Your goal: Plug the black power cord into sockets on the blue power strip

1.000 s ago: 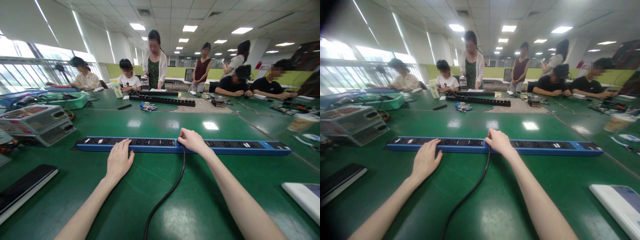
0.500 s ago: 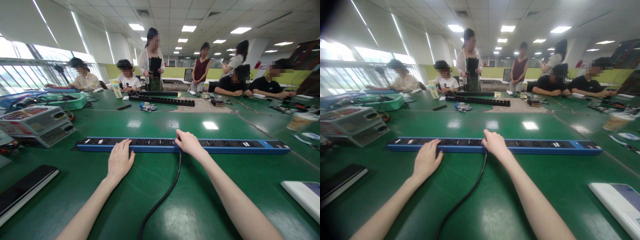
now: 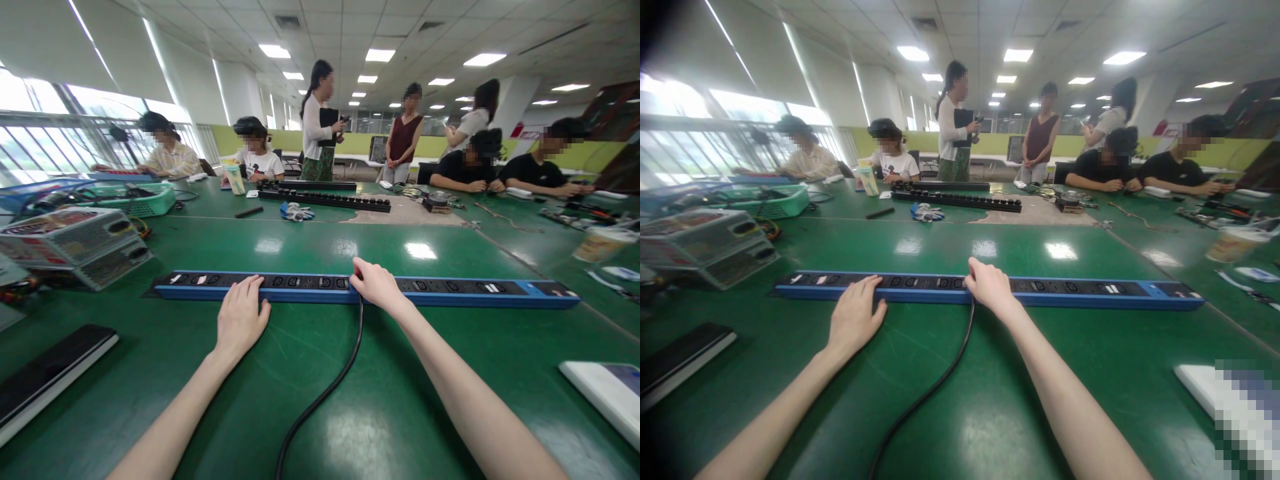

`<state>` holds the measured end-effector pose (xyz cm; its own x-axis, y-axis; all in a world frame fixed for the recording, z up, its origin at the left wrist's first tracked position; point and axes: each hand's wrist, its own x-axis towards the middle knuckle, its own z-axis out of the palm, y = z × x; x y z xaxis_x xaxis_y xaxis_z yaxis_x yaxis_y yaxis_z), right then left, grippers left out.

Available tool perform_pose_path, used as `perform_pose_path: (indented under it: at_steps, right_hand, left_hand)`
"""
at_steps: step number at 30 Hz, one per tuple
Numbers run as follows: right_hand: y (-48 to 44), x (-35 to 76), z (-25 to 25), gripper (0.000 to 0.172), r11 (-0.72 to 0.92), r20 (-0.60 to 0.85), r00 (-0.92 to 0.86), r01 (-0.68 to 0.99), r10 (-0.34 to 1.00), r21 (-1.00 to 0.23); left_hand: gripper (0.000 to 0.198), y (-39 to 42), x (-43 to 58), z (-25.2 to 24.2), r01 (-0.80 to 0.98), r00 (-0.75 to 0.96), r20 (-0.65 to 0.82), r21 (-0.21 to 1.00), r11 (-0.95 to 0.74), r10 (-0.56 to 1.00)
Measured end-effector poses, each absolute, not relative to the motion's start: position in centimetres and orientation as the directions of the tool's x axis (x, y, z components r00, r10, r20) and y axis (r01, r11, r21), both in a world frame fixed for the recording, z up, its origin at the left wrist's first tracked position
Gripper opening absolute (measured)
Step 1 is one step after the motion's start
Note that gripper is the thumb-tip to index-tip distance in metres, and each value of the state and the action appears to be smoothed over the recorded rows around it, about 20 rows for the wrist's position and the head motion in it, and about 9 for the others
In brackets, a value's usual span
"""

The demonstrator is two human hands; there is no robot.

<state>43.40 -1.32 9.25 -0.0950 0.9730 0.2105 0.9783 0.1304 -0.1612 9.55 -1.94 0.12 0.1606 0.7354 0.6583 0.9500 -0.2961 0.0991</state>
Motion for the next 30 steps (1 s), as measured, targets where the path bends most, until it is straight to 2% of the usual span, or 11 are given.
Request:
perform_pose_path:
  at_steps: [3,7,12,17,22,30]
  right_hand:
    - [-1.4,43.4,9.2,0.019,0.118,0.222,-0.082,0.981,0.971,-0.154]
    - [-1.0,43.5,9.5,0.013,0.147,0.163,-0.119,0.974,0.979,-0.175]
    - [-1.3,43.5,9.1,0.016,0.124,0.243,-0.075,0.973,0.967,-0.194]
    - [-1.1,43.5,9.2,0.013,0.124,0.177,-0.085,0.967,0.980,-0.223]
    - [-1.3,43.6,9.0,0.018,0.114,0.210,-0.062,0.963,0.976,-0.245]
    - [-1.3,43.5,9.8,0.019,0.102,0.150,-0.071,0.973,0.986,-0.207]
  left_hand:
    - [0.051,-1.9,9.6,0.1,0.951,0.158,0.663,0.096,-0.293,0.732]
    - [0.051,-1.9,9.6,0.1,0.950,0.165,0.660,0.094,-0.299,0.733]
    - [0.053,-1.9,9.7,0.1,0.946,0.157,0.657,0.113,-0.302,0.737]
    - [0.053,-1.8,9.5,-0.1,0.946,0.164,0.653,0.108,-0.305,0.739]
    - [0.055,-2.2,10.1,0.2,0.943,0.148,0.667,0.126,-0.307,0.730]
    - [0.049,-2.5,20.0,2.1,0.834,0.319,0.678,0.131,-0.536,0.662]
